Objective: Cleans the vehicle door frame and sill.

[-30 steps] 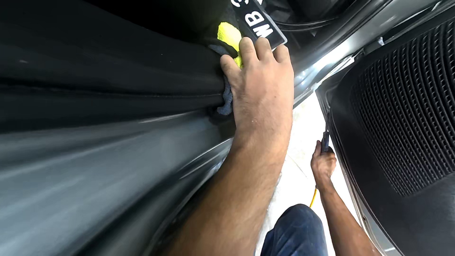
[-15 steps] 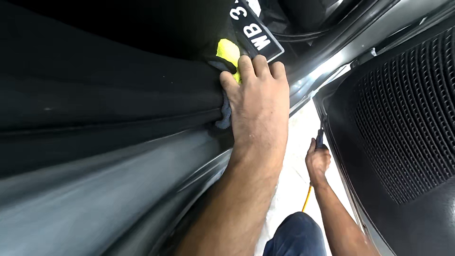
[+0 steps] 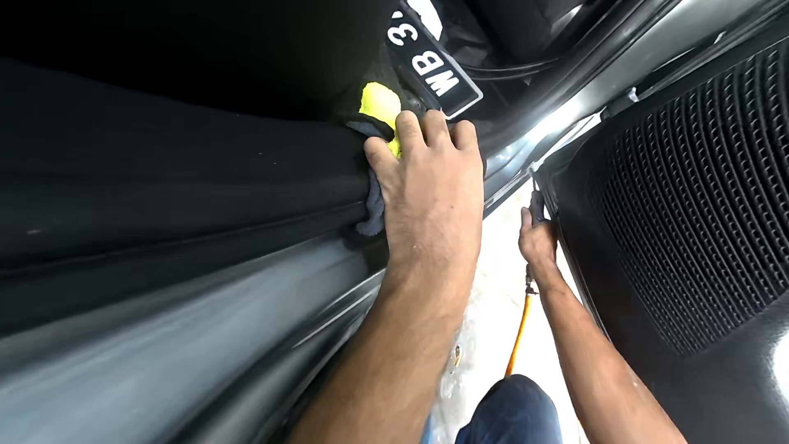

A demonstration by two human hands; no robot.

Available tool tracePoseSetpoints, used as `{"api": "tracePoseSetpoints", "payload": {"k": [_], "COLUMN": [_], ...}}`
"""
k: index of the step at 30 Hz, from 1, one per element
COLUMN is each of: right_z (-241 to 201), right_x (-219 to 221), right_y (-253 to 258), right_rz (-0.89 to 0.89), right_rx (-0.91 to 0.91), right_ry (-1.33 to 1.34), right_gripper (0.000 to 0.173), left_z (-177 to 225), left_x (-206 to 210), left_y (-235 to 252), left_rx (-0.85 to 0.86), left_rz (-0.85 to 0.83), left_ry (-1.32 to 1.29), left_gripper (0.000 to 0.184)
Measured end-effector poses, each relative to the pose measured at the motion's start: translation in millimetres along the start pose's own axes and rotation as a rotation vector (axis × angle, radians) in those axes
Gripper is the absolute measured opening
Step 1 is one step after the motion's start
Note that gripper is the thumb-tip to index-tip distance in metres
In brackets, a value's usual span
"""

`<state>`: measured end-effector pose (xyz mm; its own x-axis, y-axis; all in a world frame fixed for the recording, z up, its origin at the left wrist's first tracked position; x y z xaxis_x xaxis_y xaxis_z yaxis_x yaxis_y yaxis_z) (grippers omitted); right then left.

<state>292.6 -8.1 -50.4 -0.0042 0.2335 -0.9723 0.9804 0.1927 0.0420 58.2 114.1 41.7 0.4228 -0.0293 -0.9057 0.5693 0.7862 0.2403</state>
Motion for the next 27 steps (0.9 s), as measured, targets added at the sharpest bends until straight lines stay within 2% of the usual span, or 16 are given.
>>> {"api": "tracePoseSetpoints", "payload": {"k": [7,12,17,22,27], "right_z": [7,12,22,89,175], "right_x": [1,-2,-6,-8,-31], "right_y": [-1,-3,-6,-35,-95], "right_rz": [-0.057,0.104,0.136,0.167,0.215], "right_rx": [0.026,0.008,-0.015,-0.001,0.064], "right_ry": [-0.077,-0.158,-0.198,-0.264,-0.227], "right_gripper": [0.065,0.068,0.065,0.067,0.057], "left_z": [0,-1,-1,-1,-1], "left_x": [1,1,1,2,2], "left_y": [0,0,1,0,-1], "left_rx": [0.0,-0.004,0.004,0.009,0.011], "left_rz": [0.003,-0.004,-0.003,-0.003,0.01], "left_ry": [-0.006,-0.007,0.003,-0.004,-0.017], "left_gripper": [0.063,0.066,0.066,0.063,0.062]}}
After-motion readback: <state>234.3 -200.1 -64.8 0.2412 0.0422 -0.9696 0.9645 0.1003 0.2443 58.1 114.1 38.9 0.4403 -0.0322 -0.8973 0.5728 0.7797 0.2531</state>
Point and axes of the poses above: each hand's wrist, its own y-axis towards the middle knuckle, its own x-axis out of the palm, z = x × y, the point moved 1 cm from there along y, towards the middle knuckle, and after that the axes turned 7 degrees about x, right-handed, at the moved point
